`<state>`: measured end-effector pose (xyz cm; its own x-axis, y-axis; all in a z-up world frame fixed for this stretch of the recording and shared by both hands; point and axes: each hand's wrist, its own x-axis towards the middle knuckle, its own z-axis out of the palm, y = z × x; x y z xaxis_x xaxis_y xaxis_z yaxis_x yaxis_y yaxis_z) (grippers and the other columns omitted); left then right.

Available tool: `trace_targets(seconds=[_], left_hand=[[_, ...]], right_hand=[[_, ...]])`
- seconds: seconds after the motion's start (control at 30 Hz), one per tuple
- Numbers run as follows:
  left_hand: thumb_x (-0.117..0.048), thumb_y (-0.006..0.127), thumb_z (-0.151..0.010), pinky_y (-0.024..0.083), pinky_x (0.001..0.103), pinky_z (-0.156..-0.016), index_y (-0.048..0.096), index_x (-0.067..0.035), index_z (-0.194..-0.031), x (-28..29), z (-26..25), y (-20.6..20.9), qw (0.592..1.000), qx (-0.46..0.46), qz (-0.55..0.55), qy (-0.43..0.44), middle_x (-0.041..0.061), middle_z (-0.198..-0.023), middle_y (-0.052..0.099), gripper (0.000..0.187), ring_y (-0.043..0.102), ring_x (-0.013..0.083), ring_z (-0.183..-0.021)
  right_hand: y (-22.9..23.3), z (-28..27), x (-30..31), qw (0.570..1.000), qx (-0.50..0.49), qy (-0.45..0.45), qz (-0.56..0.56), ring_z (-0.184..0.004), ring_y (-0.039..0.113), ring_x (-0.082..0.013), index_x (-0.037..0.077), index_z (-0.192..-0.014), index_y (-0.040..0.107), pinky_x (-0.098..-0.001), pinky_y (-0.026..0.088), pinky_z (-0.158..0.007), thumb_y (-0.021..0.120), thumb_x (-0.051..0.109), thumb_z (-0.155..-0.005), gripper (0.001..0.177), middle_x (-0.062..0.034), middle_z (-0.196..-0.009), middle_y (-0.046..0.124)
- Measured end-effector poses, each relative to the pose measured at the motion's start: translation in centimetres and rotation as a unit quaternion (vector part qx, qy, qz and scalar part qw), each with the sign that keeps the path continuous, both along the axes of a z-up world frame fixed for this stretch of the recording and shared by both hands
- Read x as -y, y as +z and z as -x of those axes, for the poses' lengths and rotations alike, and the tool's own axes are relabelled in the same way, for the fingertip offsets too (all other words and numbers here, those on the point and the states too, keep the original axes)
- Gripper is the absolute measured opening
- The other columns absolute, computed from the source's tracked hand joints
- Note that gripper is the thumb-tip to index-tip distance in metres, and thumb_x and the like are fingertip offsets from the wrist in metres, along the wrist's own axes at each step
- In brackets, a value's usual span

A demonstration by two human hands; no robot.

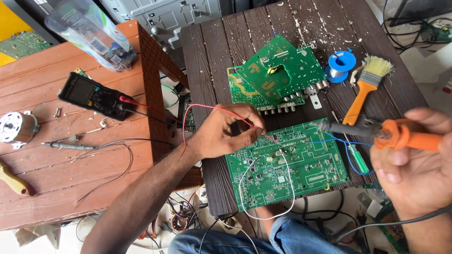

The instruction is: The person strips the ends of red and white wires using pliers and then solders them onto a green circuit board using a soldering iron and solder wire. The person is sitting on the floor during the task.

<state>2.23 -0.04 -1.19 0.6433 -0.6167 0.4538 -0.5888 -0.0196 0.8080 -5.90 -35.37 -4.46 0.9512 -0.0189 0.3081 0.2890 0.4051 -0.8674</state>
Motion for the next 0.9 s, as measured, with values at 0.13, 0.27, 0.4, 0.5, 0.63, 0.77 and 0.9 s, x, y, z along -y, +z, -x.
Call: trace_targets(seconds=[0.13, 0.27, 0.4, 0.5, 0.63, 0.77, 0.9], left_hand=[[-0.006, 0.062, -0.099, 0.055, 0.03, -0.078, 0.068, -0.008, -0.099, 0.3, 0.3, 0.2, 1.0, 0.001, -0.004, -0.005, 0.003, -0.093, 0.071, 0.006, 0.068, 0.0151, -0.084], [-0.004, 0.059, -0.1, 0.054, 0.031, -0.078, 0.066, -0.007, -0.097, 0.6, 0.5, 1.0, 0.999, 0.023, -0.023, -0.012, 0.003, -0.093, 0.069, 0.008, 0.067, 0.0172, -0.085], [-0.005, 0.059, -0.101, 0.054, 0.031, -0.079, 0.067, -0.007, -0.099, 0.7, 0.6, 1.1, 0.999, 0.026, -0.027, -0.012, 0.003, -0.094, 0.069, 0.009, 0.068, 0.0173, -0.087], [-0.007, 0.061, -0.102, 0.054, 0.031, -0.079, 0.068, -0.006, -0.099, 0.7, 0.7, 1.3, 0.999, 0.03, -0.034, -0.01, 0.004, -0.095, 0.069, 0.007, 0.068, 0.0179, -0.087], [-0.005, 0.061, -0.102, 0.054, 0.031, -0.08, 0.068, -0.006, -0.1, 0.9, 0.6, 1.3, 0.999, 0.034, -0.031, -0.025, 0.004, -0.095, 0.069, 0.007, 0.068, 0.0182, -0.088], [-0.006, 0.063, -0.102, 0.055, 0.031, -0.081, 0.068, -0.005, -0.1, 0.9, 0.6, 1.3, 0.998, 0.04, -0.036, -0.026, 0.004, -0.095, 0.069, 0.006, 0.069, 0.0185, -0.089], [-0.009, 0.061, -0.103, 0.054, 0.032, -0.082, 0.067, -0.006, -0.1, 0.9, 0.7, 1.1, 0.997, 0.051, -0.048, -0.021, 0.004, -0.096, 0.07, 0.008, 0.069, 0.0192, -0.089]], right_hand=[[-0.1, 0.3, -1.5, 0.996, 0.001, 0.042, -0.072, -0.066, 0.059, -0.0101, 0.008, -0.123, 0.067, -0.0202, 0.046, -0.049, 0.065, 0.042, -0.111, 0.036, -0.0019, -0.1, 0.067], [-0.2, 0.1, -1.6, 0.994, 0.008, 0.053, -0.1, -0.081, 0.061, -0.0077, 0.005, -0.115, 0.064, -0.0176, 0.046, -0.05, 0.068, 0.033, -0.109, 0.029, -0.0049, -0.097, 0.064], [-1.0, 0.7, -1.3, 0.993, -0.037, 0.031, -0.111, -0.073, 0.061, -0.006, 0.006, -0.109, 0.065, -0.0169, 0.047, -0.048, 0.071, 0.035, -0.106, 0.029, -0.0019, -0.096, 0.061], [-1.1, 1.3, -1.4, 0.996, -0.025, 0.023, -0.087, -0.075, 0.06, -0.0074, 0.004, -0.111, 0.063, -0.0193, 0.05, -0.052, 0.066, 0.038, -0.108, 0.034, -0.0047, -0.098, 0.06], [-0.5, 1.9, -2.3, 1.0, 0.013, -0.023, -0.01, -0.068, 0.058, -0.0104, 0.005, -0.103, 0.062, -0.0201, 0.049, -0.048, 0.06, 0.036, -0.105, 0.031, -0.0067, -0.083, 0.057], [-1.1, 2.2, -2.5, 0.997, 0.017, -0.061, 0.047, -0.059, 0.052, -0.0126, 0.007, -0.099, 0.06, -0.0199, 0.046, -0.043, 0.057, 0.037, -0.101, 0.031, -0.0067, -0.067, 0.051], [-1.4, 1.9, -2.5, 1.0, 0.004, -0.027, -0.012, -0.065, 0.057, -0.0116, 0.004, -0.101, 0.062, -0.0207, 0.048, -0.048, 0.06, 0.036, -0.102, 0.033, -0.007, -0.075, 0.053]])
